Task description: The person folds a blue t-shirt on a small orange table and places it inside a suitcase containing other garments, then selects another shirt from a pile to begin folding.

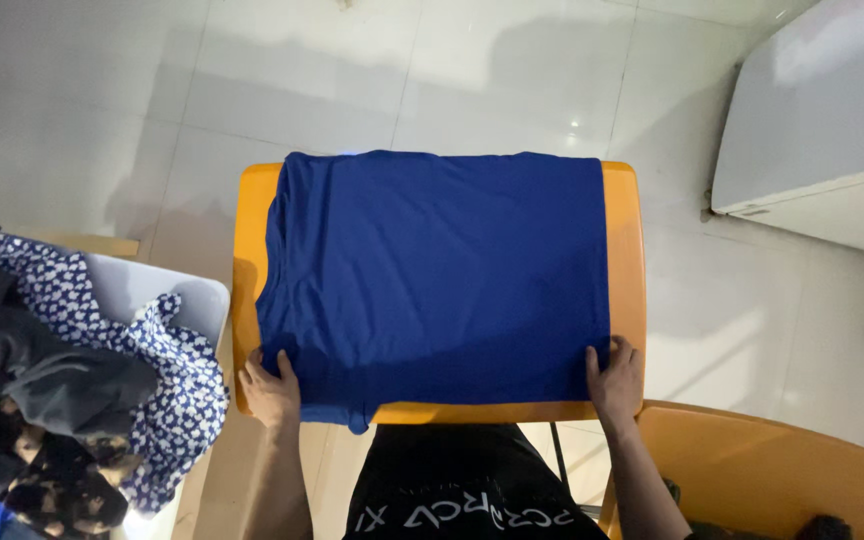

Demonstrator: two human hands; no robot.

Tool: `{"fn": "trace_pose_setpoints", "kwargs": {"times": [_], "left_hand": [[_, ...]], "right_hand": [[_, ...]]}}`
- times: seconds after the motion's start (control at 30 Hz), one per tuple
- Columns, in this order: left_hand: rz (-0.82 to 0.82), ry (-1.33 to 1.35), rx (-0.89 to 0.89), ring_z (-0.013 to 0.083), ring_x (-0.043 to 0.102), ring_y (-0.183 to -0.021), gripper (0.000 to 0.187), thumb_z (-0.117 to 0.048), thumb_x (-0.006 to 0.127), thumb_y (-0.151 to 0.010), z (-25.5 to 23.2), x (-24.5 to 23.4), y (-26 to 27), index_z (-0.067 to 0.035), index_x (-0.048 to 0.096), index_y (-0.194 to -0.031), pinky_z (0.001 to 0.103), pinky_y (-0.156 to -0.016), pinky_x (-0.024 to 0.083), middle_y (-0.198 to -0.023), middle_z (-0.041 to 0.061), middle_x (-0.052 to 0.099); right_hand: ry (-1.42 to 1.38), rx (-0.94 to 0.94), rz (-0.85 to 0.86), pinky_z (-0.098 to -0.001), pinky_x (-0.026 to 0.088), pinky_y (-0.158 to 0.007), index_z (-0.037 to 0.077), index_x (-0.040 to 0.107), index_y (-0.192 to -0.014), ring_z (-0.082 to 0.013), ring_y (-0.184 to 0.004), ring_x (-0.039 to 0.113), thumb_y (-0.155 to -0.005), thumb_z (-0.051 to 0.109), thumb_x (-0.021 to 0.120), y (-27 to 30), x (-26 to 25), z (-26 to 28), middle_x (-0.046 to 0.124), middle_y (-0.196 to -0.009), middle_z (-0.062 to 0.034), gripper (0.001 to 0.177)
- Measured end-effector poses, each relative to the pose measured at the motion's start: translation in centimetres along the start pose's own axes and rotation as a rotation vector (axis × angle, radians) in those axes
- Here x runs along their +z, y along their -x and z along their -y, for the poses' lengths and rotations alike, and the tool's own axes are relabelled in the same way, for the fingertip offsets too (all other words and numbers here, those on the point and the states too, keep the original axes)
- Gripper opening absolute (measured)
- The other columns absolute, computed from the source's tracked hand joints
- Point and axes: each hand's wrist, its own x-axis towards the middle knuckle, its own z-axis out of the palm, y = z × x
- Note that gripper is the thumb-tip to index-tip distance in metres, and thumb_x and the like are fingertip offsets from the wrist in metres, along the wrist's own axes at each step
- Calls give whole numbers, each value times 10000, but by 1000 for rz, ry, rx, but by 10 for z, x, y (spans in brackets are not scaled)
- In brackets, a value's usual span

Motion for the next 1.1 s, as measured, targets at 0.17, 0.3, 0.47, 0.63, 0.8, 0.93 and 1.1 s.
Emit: {"fn": "trace_pose_setpoints", "kwargs": {"times": [0.17, 0.3, 0.47, 0.63, 0.8, 0.93, 1.1], "left_hand": [[-28, 61, -173, 451, 676, -1016, 458, -386, 717, -996, 10, 3, 24, 20, 645, -1194, 512, -888, 536, -1110, 257, 707], [-74, 146, -167, 458, 677, -951, 446, -365, 707, -980, 22, 5, 32, 38, 664, -1165, 508, -834, 534, -1058, 269, 713], [-214, 152, -44, 478, 661, -1021, 335, -276, 541, -1148, 43, -15, 17, 7, 683, -1259, 502, -922, 532, -1150, 296, 694], [-116, 120, -222, 492, 655, -975, 368, -332, 533, -1144, 35, -27, 19, -12, 700, -1211, 521, -882, 520, -1091, 297, 708], [155, 294, -423, 399, 711, -927, 477, -468, 635, -1000, 37, -42, 37, -15, 704, -1131, 482, -834, 538, -1003, 240, 730], [284, 262, -251, 387, 731, -898, 535, -512, 706, -908, 64, -35, 49, -2, 692, -1066, 468, -835, 561, -947, 235, 740], [178, 193, -147, 464, 691, -923, 401, -407, 588, -1046, 90, -35, 51, -33, 674, -1164, 524, -810, 521, -1003, 261, 717]], "right_hand": [[16, 200, 214, -495, 549, -823, 18, 685, -1096, -416, -940, 707, -978, 496, 671, 14, 0, -28, 735, -948, -225, 493], [-5, 188, 172, -501, 546, -776, 11, 707, -1042, -440, -871, 706, -968, 532, 664, 20, -11, -30, 726, -878, -245, 528], [-64, 273, 113, -485, 544, -758, 24, 718, -989, -403, -832, 720, -934, 543, 685, 10, -39, -20, 735, -849, -203, 523], [-61, 275, 26, -476, 550, -780, 27, 727, -987, -382, -825, 732, -1018, 556, 640, 22, -44, -28, 745, -865, -191, 537], [-2, 191, 88, -488, 548, -767, 38, 723, -1051, -419, -878, 714, -947, 524, 695, 37, -23, -51, 744, -910, -218, 498], [-63, 15, 116, -480, 551, -763, 28, 696, -1128, -429, -913, 706, -936, 436, 706, 44, -8, -65, 737, -962, -237, 451], [-160, 83, 101, -473, 530, -775, -11, 670, -1078, -400, -873, 700, -1063, 346, 619, 48, -12, -69, 717, -947, -244, 361]]}}
